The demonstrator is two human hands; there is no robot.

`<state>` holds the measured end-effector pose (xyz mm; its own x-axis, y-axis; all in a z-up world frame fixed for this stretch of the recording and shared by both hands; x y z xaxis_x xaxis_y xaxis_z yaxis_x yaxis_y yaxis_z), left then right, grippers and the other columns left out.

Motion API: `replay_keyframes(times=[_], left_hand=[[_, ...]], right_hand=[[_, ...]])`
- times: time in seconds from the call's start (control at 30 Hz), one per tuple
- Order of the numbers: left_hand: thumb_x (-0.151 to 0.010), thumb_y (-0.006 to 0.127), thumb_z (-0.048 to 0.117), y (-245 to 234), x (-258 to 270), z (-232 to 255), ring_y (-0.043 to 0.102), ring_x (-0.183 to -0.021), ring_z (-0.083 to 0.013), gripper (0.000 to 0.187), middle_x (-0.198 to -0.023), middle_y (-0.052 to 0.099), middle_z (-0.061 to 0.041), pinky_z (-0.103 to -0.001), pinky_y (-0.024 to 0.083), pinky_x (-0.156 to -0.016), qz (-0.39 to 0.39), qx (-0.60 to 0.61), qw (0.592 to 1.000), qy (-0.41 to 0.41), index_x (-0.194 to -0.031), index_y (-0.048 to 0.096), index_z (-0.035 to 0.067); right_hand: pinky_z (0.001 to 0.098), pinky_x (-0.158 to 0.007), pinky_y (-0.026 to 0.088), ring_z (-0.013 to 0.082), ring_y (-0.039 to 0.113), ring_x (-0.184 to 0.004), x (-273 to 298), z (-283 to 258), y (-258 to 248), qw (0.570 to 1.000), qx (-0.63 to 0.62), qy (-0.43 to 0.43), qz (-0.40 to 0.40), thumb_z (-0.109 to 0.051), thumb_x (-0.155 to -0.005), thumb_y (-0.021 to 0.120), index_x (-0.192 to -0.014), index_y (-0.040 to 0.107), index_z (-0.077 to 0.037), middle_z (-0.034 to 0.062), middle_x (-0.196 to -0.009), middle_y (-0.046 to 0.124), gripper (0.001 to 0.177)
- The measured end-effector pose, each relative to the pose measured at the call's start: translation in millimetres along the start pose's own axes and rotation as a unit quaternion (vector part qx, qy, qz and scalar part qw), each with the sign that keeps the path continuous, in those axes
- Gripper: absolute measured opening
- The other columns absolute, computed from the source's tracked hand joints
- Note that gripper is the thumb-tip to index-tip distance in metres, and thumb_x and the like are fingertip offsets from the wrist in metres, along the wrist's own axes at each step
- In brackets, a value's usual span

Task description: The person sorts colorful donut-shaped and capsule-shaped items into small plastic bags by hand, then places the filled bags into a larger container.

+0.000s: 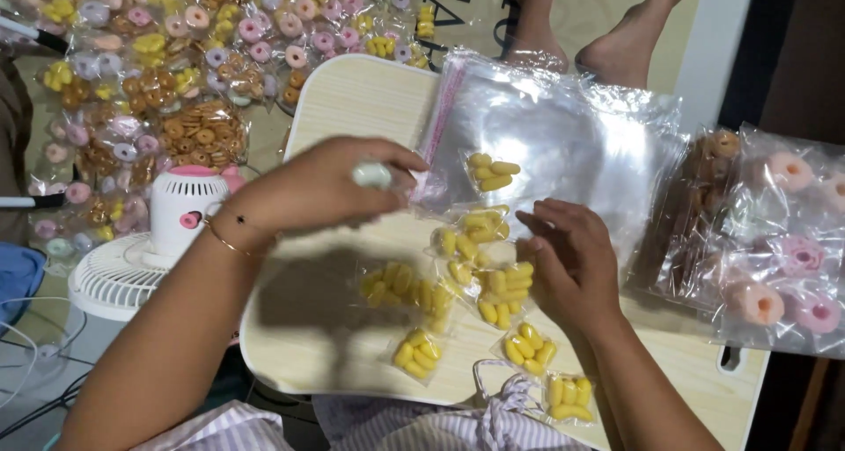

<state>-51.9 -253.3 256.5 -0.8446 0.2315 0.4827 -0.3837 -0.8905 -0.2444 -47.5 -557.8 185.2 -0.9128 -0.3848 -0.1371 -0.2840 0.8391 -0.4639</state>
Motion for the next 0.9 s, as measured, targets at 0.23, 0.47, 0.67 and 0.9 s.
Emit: replay_keyframes(times=[0.23, 0.47, 0.67, 0.9], left_hand=[[-0.101, 0.079, 0.022, -115, 37, -56, 0.036, -0.069, -0.0083, 0.041, -0.121, 0.052, 0.004, -0.025, 0.039, -0.068, 0.424, -0.102, 0.898, 0.065, -0.130, 0.050, 0.018], [-0.099, 0.078, 0.029, -8, 59, -29, 0.010, -0.157, -0.0386, 0.089, -0.170, 0.005, -0.015, -0.062, 0.014, -0.124, 0.375, -0.143, 0.916, -0.013, -0.164, 0.017, 0.019], [-0.093, 0.078, 0.041, 145, 68, -52, 0.045, -0.146, -0.0448, 0.080, -0.160, 0.036, -0.029, -0.074, 0.028, -0.119, 0.292, -0.361, 0.849, 0.253, -0.152, 0.042, 0.000], [-0.083, 0.077, 0.063, 183, 102, -71, 0.057, -0.135, -0.0341, 0.072, -0.148, 0.057, -0.018, -0.068, 0.032, -0.113, 0.399, -0.411, 0.784, 0.237, -0.136, 0.067, 0.015]], right_hand=[[0.0366, -0.102, 0.054, 0.0259, 0.065, -0.117, 8, 11, -8, 0.999, 0.010, -0.026, 0.037, -0.016, -0.105, 0.060, -0.128, 0.065, -0.004, 0.0129, -0.125, 0.066, 0.026], [0.0340, -0.105, 0.056, 0.0220, 0.067, -0.113, 11, 29, -37, 0.985, -0.061, 0.030, 0.159, -0.007, -0.107, 0.060, -0.117, 0.064, -0.008, 0.0085, -0.117, 0.067, 0.011], [0.0362, -0.111, 0.060, 0.0252, 0.069, -0.117, 43, -7, -82, 0.983, -0.152, 0.003, 0.104, -0.014, -0.110, 0.061, -0.127, 0.059, -0.004, 0.0140, -0.122, 0.066, 0.020], [0.0603, -0.113, 0.040, 0.0375, 0.046, -0.138, 153, 23, -70, 0.955, 0.269, -0.052, -0.112, -0.042, -0.088, 0.065, -0.148, 0.049, -0.018, 0.0158, -0.153, 0.048, 0.067]])
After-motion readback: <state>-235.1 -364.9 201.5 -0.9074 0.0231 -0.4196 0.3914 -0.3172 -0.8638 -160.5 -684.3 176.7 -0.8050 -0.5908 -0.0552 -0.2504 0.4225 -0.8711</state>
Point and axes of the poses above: each hand's wrist, its own x-axis away from the middle knuckle, its own y-axis out of the palm, z = x × y, the point moved 4 cm from there along -x, towards the middle knuckle
